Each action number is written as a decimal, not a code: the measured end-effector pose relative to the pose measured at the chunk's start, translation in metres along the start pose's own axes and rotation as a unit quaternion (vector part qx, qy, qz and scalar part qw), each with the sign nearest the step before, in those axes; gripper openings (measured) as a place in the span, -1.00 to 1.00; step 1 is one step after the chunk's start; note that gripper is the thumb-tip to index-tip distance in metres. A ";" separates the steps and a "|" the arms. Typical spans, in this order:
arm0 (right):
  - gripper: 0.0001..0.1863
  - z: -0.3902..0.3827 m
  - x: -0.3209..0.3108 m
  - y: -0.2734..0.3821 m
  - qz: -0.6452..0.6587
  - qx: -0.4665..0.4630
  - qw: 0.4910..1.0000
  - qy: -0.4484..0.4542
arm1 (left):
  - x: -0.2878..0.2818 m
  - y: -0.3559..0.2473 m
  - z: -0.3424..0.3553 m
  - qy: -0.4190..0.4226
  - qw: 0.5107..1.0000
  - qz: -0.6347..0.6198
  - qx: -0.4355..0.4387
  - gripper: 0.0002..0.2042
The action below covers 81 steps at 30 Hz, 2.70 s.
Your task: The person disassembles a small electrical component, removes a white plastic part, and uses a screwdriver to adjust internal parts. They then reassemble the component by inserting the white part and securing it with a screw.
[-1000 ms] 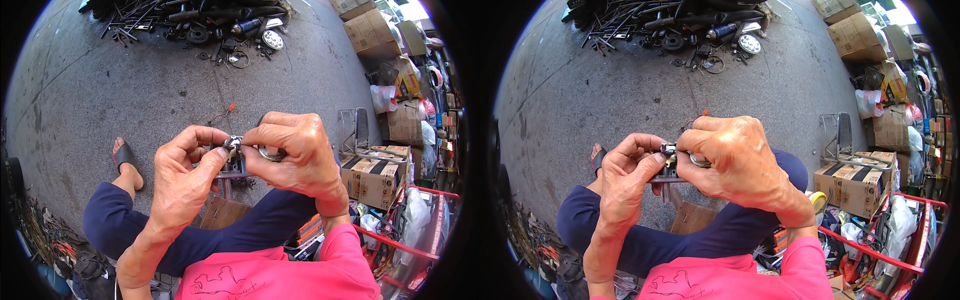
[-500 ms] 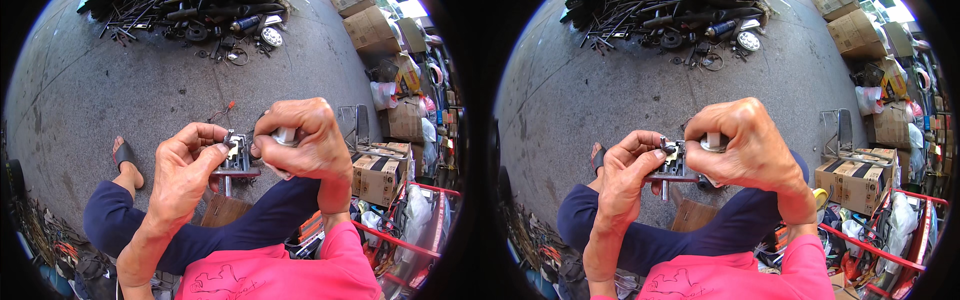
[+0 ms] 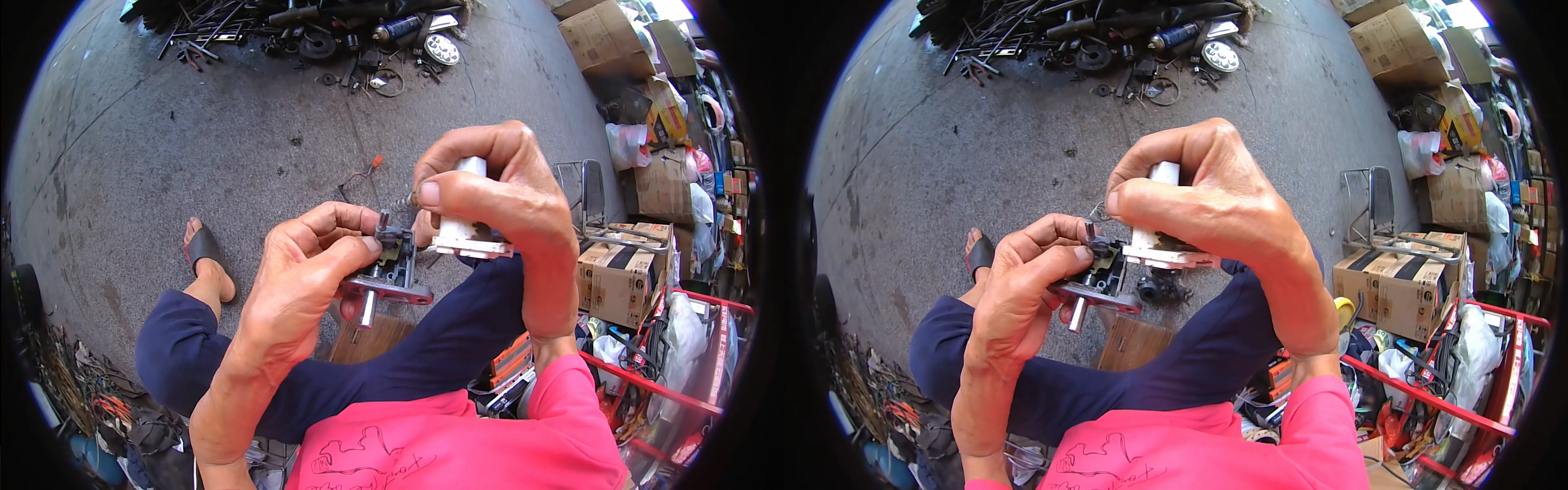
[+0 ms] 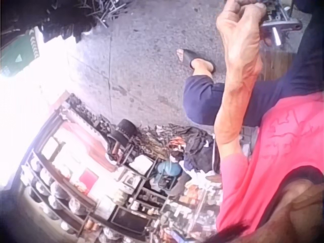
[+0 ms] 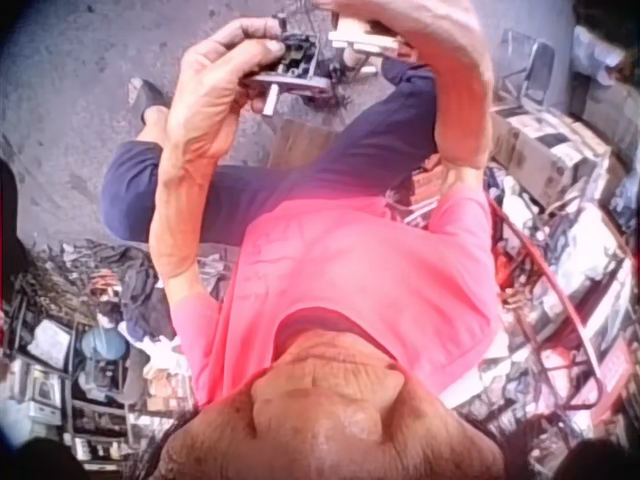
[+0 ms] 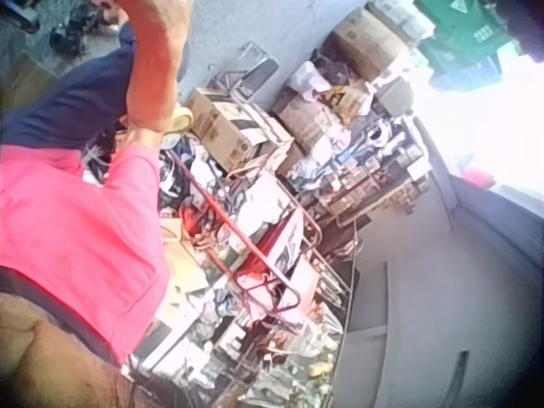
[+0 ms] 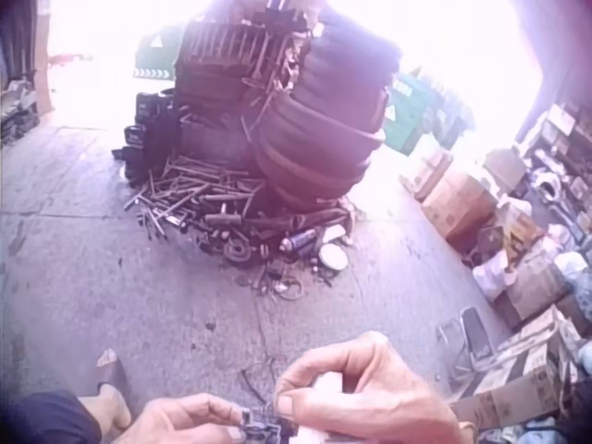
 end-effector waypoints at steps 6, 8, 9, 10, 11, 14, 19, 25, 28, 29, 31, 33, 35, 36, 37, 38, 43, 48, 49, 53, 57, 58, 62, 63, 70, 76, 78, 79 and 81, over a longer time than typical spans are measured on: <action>-0.84 0.004 0.004 -0.001 -0.022 0.003 0.999 0.035 | 0.001 0.000 -0.002 -0.012 0.999 0.031 0.033 -0.85; -0.85 0.004 0.005 -0.001 -0.026 0.009 0.999 0.041 | 0.002 -0.001 -0.003 -0.016 0.998 0.042 0.051 -0.85; -0.85 0.004 0.005 -0.002 -0.024 0.010 0.999 0.040 | 0.002 -0.002 -0.004 -0.018 0.997 0.048 0.060 -0.86; -0.85 0.004 0.005 -0.003 -0.022 0.012 0.999 0.039 | 0.002 -0.002 -0.004 -0.019 0.995 0.064 0.069 -0.86; -0.86 0.004 0.005 -0.004 -0.016 0.011 0.999 0.039 | 0.002 -0.002 -0.004 -0.018 0.994 0.079 0.079 -0.86; -0.86 0.005 0.005 -0.006 -0.007 0.011 0.999 0.039 | 0.002 -0.005 -0.006 -0.031 0.985 0.132 0.110 -0.86; -0.85 0.004 0.007 0.000 -0.040 0.022 0.997 0.063 | 0.003 -0.007 -0.008 -0.042 0.978 0.158 0.128 -0.85; -0.84 -0.002 0.010 0.002 -0.069 -0.011 0.996 0.050 | 0.005 -0.008 -0.009 -0.022 0.984 0.138 0.114 -0.85; -0.80 0.000 0.015 0.005 -0.051 -0.051 0.996 0.058 | 0.000 -0.008 -0.009 -0.019 0.992 0.084 0.090 -0.85; -0.79 -0.002 0.015 0.005 -0.046 -0.069 0.995 0.051 | 0.000 -0.008 -0.008 -0.013 0.995 0.062 0.077 -0.84; -0.81 -0.005 0.013 0.005 -0.064 -0.070 0.994 0.046 | 0.000 -0.007 -0.007 -0.002 0.998 0.029 0.059 -0.84; -0.83 -0.004 0.013 0.005 -0.098 -0.070 0.992 0.043 | -0.002 -0.007 -0.007 0.002 0.999 0.008 0.048 -0.84; -0.85 -0.003 0.014 0.001 -0.116 -0.107 0.987 0.042 | -0.002 -0.008 -0.007 0.003 0.999 0.011 0.047 -0.83; -0.86 -0.003 0.015 0.000 -0.126 -0.125 0.983 0.040 | -0.002 -0.008 -0.007 0.006 0.999 0.012 0.046 -0.83; -0.87 -0.003 0.015 0.000 -0.128 -0.122 0.984 0.036 | -0.001 -0.009 -0.007 0.005 0.999 0.013 0.043 -0.82; -0.87 -0.003 0.015 0.001 -0.129 -0.119 0.984 0.032 | -0.001 -0.009 -0.007 0.004 0.999 0.014 0.041 -0.82; -0.90 -0.003 0.018 -0.002 -0.148 -0.128 0.981 0.007 | 0.000 -0.012 -0.011 -0.015 0.997 0.021 0.069 -0.76; -0.90 -0.008 0.020 -0.001 -0.213 -0.294 0.932 -0.011 | 0.003 -0.013 -0.014 -0.031 0.991 0.028 0.124 -0.67; -0.90 -0.009 0.021 -0.001 -0.219 -0.342 0.913 -0.027 | 0.004 -0.013 -0.014 -0.031 0.990 0.032 0.132 -0.67; -0.89 -0.007 0.026 -0.004 -0.232 -0.359 0.903 -0.032 | 0.001 -0.014 -0.014 -0.034 0.990 0.034 0.130 -0.66; -0.84 -0.010 0.025 0.000 -0.277 -0.324 0.905 -0.016 | 0.002 -0.015 -0.016 -0.032 0.992 0.027 0.119 -0.65; -0.83 -0.010 0.025 0.002 -0.277 -0.334 0.901 -0.016 | 0.003 -0.015 -0.016 -0.038 0.991 0.024 0.128 -0.66; -0.80 -0.013 0.025 0.001 -0.285 -0.378 0.880 -0.022 | 0.006 -0.015 -0.020 -0.054 0.987 0.039 0.149 -0.67; -0.79 -0.014 0.025 0.001 -0.290 -0.389 0.874 -0.027 | 0.006 -0.015 -0.020 -0.053 0.986 0.049 0.150 -0.67; -0.83 -0.017 0.028 -0.001 -0.291 -0.423 0.856 -0.061 | 0.009 -0.012 -0.022 -0.045 0.980 0.049 0.188 -0.66; -0.84 -0.016 0.026 -0.002 -0.282 -0.421 0.860 -0.063 | 0.006 -0.011 -0.021 -0.032 0.973 0.063 0.217 -0.65; -0.84 -0.016 0.024 -0.003 -0.283 -0.410 0.865 -0.059 | 0.008 -0.013 -0.020 -0.039 0.976 0.065 0.202 -0.64; -0.83 -0.016 0.023 -0.002 -0.285 -0.404 0.868 -0.053 | 0.009 -0.013 -0.020 -0.042 0.976 0.065 0.204 -0.65; -0.79 -0.016 0.023 0.000 -0.286 -0.391 0.874 -0.042 | 0.010 -0.012 -0.020 -0.052 0.974 0.067 0.208 -0.66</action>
Point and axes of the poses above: each hand's wrist, its own z-axis towards the middle knuckle, its own x-axis out of the palm, y = z × x, the point moved 3 cm from there along z, towards the middle knuckle, and after that the axes turned 3 degrees about -y, right-handed, at the moved point
